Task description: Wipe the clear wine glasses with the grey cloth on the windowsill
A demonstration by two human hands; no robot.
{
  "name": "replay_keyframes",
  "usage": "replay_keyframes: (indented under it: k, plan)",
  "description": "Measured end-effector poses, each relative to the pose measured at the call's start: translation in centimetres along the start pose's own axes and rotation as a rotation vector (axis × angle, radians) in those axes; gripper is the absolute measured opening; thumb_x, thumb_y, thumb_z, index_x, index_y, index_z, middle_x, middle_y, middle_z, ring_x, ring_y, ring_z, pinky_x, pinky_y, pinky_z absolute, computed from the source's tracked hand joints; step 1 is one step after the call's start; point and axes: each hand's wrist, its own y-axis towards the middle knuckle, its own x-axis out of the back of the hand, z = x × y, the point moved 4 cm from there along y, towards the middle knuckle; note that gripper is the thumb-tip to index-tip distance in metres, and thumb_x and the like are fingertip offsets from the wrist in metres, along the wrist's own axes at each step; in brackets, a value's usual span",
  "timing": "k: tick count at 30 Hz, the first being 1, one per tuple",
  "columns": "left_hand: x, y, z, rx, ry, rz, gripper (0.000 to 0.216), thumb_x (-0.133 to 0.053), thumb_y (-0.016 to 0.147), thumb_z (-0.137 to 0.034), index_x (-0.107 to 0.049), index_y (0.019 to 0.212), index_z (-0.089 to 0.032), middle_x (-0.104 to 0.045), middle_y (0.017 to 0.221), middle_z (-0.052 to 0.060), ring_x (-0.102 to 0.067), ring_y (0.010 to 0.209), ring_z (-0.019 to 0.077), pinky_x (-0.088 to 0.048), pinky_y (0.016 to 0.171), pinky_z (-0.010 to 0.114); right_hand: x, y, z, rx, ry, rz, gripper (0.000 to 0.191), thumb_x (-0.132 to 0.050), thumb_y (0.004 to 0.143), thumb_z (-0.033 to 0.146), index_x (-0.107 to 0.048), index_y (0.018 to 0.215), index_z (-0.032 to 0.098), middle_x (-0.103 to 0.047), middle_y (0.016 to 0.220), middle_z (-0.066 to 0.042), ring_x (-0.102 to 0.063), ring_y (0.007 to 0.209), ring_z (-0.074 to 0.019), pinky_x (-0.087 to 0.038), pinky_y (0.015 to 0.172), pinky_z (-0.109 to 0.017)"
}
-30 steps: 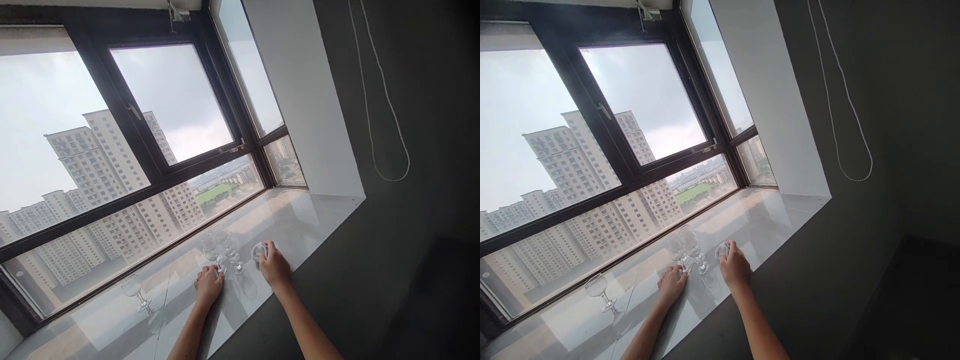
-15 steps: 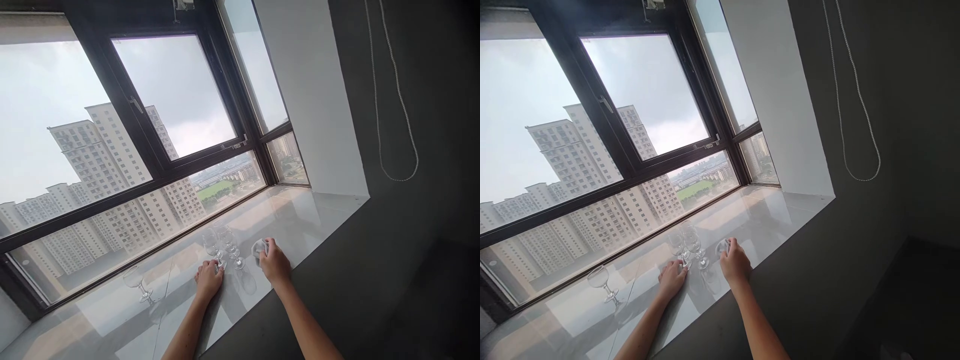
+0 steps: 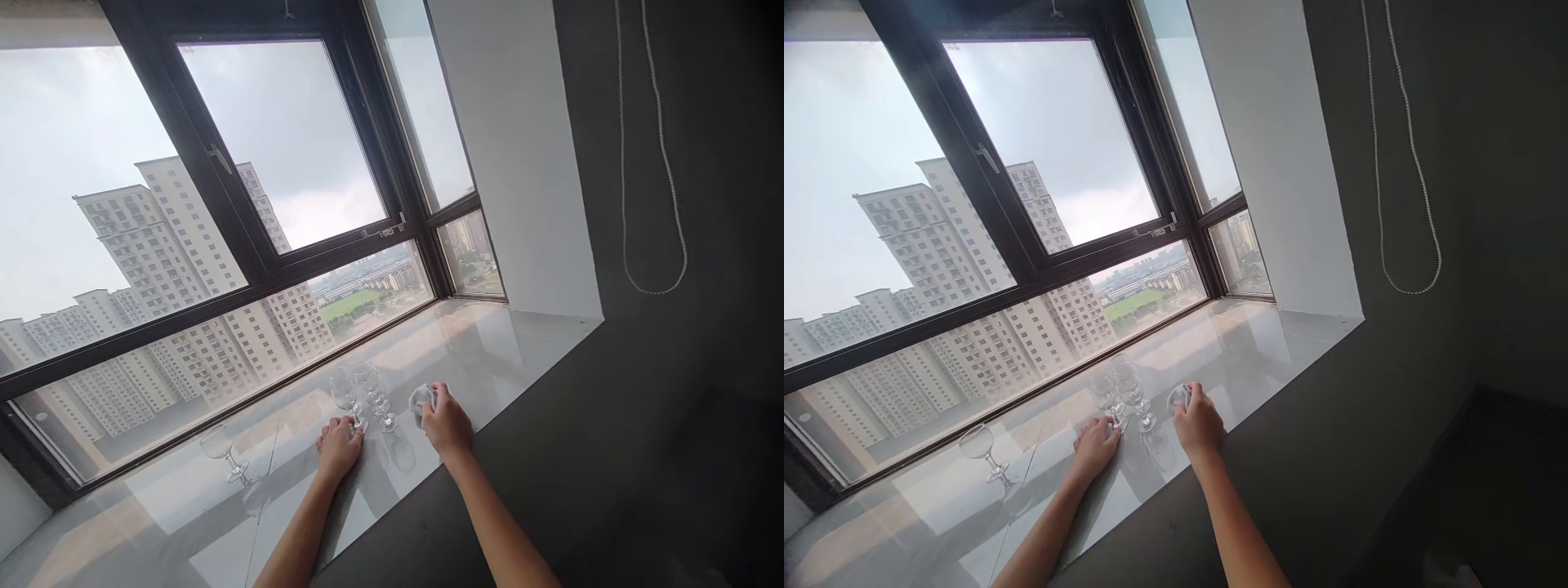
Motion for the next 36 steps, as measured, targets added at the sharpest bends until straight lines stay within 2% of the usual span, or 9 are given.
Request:
replay_keyframes:
  k: [17, 30, 36]
  plan:
    - [-0.38, 0.12, 0.08, 0.002, -0.022, -0.012, 0.039, -0.046, 0.089, -0.044, -0.063, 0.118, -0.026, -0.058, 0.129, 0.011, -0.048, 0.124, 0.0318, -0.032, 0.105, 0.049, 0.47, -0.21, 0.12, -0.031, -0.026, 0.032, 0.036, -0.044, 0.09, 0.025, -0.052, 0.125, 0.022, -0.068, 0.112, -0.008, -0.063, 0.096, -0.0204, -0.035, 0.066, -0.027]
    - [-0.3, 0.01, 0.22, 0.017, -0.04, -0.017, 0.039, -0.048, 0.09, -0.048, -0.063, 0.12, -0.028, -0.057, 0.13, 0.011, -0.047, 0.125, 0.0306, -0.032, 0.105, 0.046, 0.28, -0.11, -0.03, -0.026, -0.019, 0.007, 0.036, -0.045, 0.089, 0.024, -0.053, 0.124, 0.022, -0.068, 0.108, -0.007, -0.062, 0.093, -0.0206, -0.033, 0.065, -0.027]
    - [-0.03, 0.09, 0.6, 0.03, -0.075, -0.078, 0.034, -0.055, 0.086, -0.05, -0.065, 0.105, -0.024, -0.062, 0.121, 0.009, -0.052, 0.119, 0.0291, -0.036, 0.1, 0.042, 0.4, -0.2, 0.0, -0.027, -0.015, 0.008, 0.035, -0.045, 0.089, 0.025, -0.054, 0.123, 0.023, -0.068, 0.109, -0.007, -0.062, 0.092, -0.0206, -0.033, 0.064, -0.027]
